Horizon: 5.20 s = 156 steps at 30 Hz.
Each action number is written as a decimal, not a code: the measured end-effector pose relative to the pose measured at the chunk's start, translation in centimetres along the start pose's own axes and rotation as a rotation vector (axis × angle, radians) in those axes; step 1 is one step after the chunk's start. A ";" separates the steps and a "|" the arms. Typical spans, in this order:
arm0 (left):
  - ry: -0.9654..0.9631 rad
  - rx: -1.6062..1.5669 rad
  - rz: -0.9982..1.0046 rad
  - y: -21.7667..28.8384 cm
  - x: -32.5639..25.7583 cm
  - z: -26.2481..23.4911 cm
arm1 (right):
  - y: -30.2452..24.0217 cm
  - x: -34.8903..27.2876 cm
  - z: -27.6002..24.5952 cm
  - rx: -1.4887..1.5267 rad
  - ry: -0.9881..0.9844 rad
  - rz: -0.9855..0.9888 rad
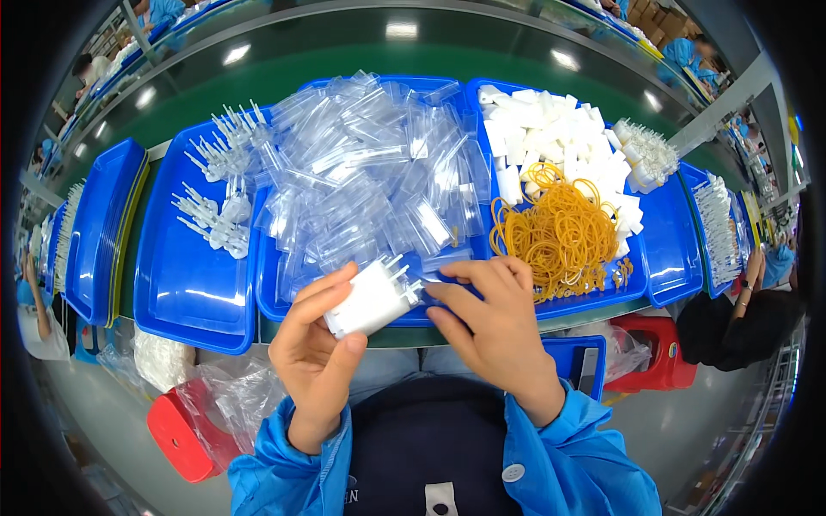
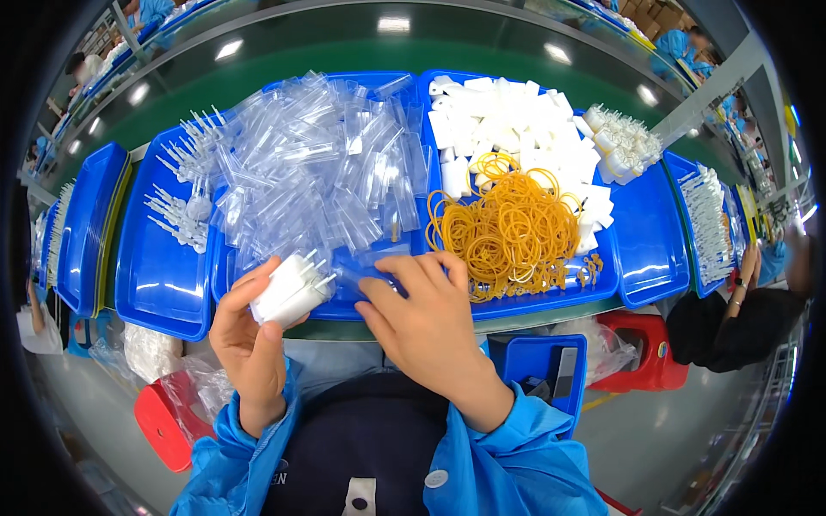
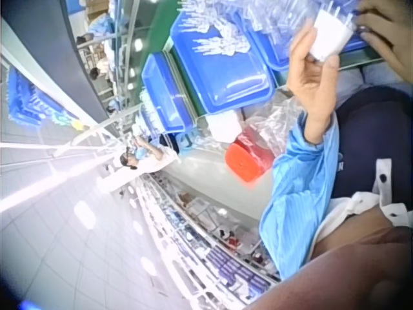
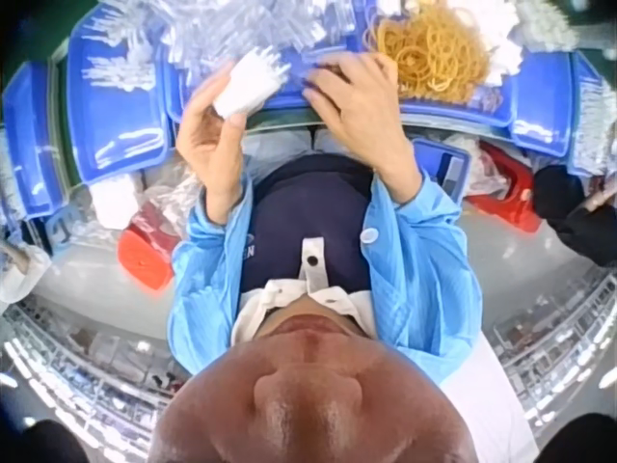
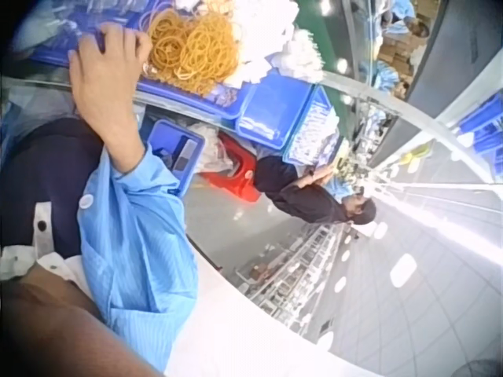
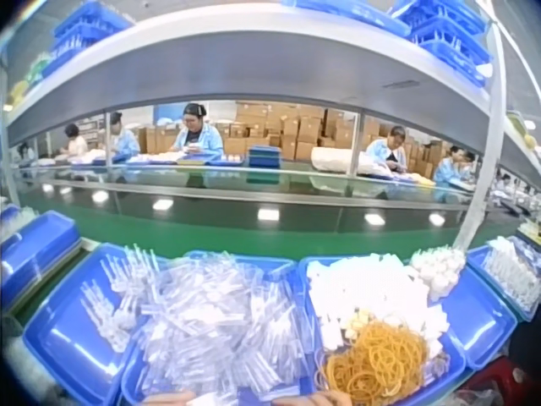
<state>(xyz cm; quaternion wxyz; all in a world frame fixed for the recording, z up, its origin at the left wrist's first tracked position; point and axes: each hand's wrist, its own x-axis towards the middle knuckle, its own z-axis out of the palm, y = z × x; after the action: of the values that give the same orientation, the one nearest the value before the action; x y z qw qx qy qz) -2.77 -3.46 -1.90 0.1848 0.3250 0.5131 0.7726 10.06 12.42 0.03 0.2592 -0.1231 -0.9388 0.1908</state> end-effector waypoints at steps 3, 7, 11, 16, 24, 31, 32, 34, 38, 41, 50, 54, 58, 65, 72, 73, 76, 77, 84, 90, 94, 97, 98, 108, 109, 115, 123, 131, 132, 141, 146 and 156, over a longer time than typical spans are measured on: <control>0.021 0.041 0.033 0.1 0.1 0.2 | -0.6 0.5 0.4 -0.008 -0.037 -0.016; 0.021 0.063 0.080 0.2 0.2 0.3 | -1.0 0.7 0.5 -0.008 -0.047 -0.046; -0.012 0.110 0.095 0.2 0.1 0.4 | -0.7 0.4 0.8 0.031 -0.080 -0.067; -0.029 0.120 0.090 0.3 0.1 0.6 | -0.2 0.1 -0.7 0.242 0.134 0.167; -0.114 0.152 0.119 0.4 0.2 1.1 | 1.1 -0.1 -1.9 1.154 0.300 0.484; -0.192 0.150 0.084 0.8 0.3 1.3 | 0.6 -0.1 -1.6 1.148 0.287 0.460; -0.198 0.164 0.079 0.8 0.4 1.3 | 0.6 -0.1 -1.5 1.128 0.290 0.454; -0.203 0.178 0.077 0.8 0.4 1.2 | 0.5 -0.2 -1.7 1.059 0.290 0.440; -0.200 0.175 0.080 0.6 0.3 1.2 | 0.1 -0.2 -2.2 0.931 0.322 0.405; -0.201 0.151 0.001 0.9 0.0 1.1 | 0.6 -0.1 -2.3 0.903 0.333 0.401; -0.209 0.154 0.000 0.8 0.0 1.2 | -0.1 -0.1 -2.4 0.921 0.264 0.407; -0.193 0.178 0.078 0.5 0.3 1.3 | -0.4 -0.2 -2.5 0.946 0.251 0.428; -0.176 0.209 0.084 0.3 0.1 1.5 | -0.6 -0.2 -2.5 0.913 0.251 0.436; -0.208 0.239 0.066 0.4 0.0 1.5 | -0.5 -0.3 -2.7 0.860 0.278 0.415; -0.196 0.243 0.118 0.0 0.1 1.6 | -0.2 0.0 -3.5 0.844 0.191 0.399; -0.184 0.255 0.118 0.0 0.1 1.7 | -0.2 0.0 -3.5 0.854 0.184 0.393; -0.187 0.318 0.121 0.0 0.0 1.7 | -0.4 -0.2 -2.5 0.884 0.245 0.424; -0.212 0.356 0.127 0.0 0.0 1.5 | -0.5 -0.3 -2.0 0.894 0.279 0.440; -0.195 0.388 0.120 0.5 0.0 2.2 | -0.5 -0.7 -0.9 0.884 0.369 0.367; -0.256 0.425 0.171 0.3 0.2 1.8 | -0.5 -0.8 -0.9 0.881 0.372 0.347; -0.227 0.433 0.153 0.9 0.1 2.1 | -0.8 -0.8 -0.7 0.855 0.391 0.293; -0.205 0.361 0.117 0.6 -0.1 2.2 | -0.9 -0.9 -0.5 0.813 0.411 0.250; -0.209 0.352 0.106 0.6 -0.1 2.1 | -1.0 -0.9 -0.5 0.796 0.419 0.238; -0.227 0.484 0.210 0.6 -0.1 2.9 | -0.4 -1.0 -0.7 0.920 0.380 0.398; -0.226 0.493 0.219 0.6 -0.1 2.9 | -0.3 -1.0 -0.7 0.923 0.379 0.400; -0.213 0.546 0.229 0.8 0.0 3.2 | -0.1 -0.4 -0.8 0.973 0.346 0.441; -0.231 0.549 0.267 0.4 0.1 2.8 | 0.4 0.0 -0.9 1.017 0.235 0.475; -0.306 0.473 0.237 0.2 -0.2 2.7 | 0.0 0.0 -0.9 0.687 0.291 0.296; -0.286 0.500 0.237 0.0 -0.3 3.0 | -0.6 0.1 -0.8 0.536 0.284 0.276; -0.207 0.630 0.449 -1.2 -0.1 4.4 | -1.5 -0.7 -0.1 0.335 0.285 0.222; -0.218 0.644 0.452 -0.8 0.4 5.3 | -1.4 -0.9 0.2 0.263 0.414 0.176; -0.262 0.686 0.486 -1.4 1.1 6.3 | -0.6 -1.3 -0.1 0.214 0.480 0.177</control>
<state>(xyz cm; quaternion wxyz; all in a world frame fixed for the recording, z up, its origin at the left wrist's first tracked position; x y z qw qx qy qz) 0.75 2.01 -1.16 -0.0576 0.5739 0.6207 0.5310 11.15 11.50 -0.21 0.4680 -0.2184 -0.8106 0.2760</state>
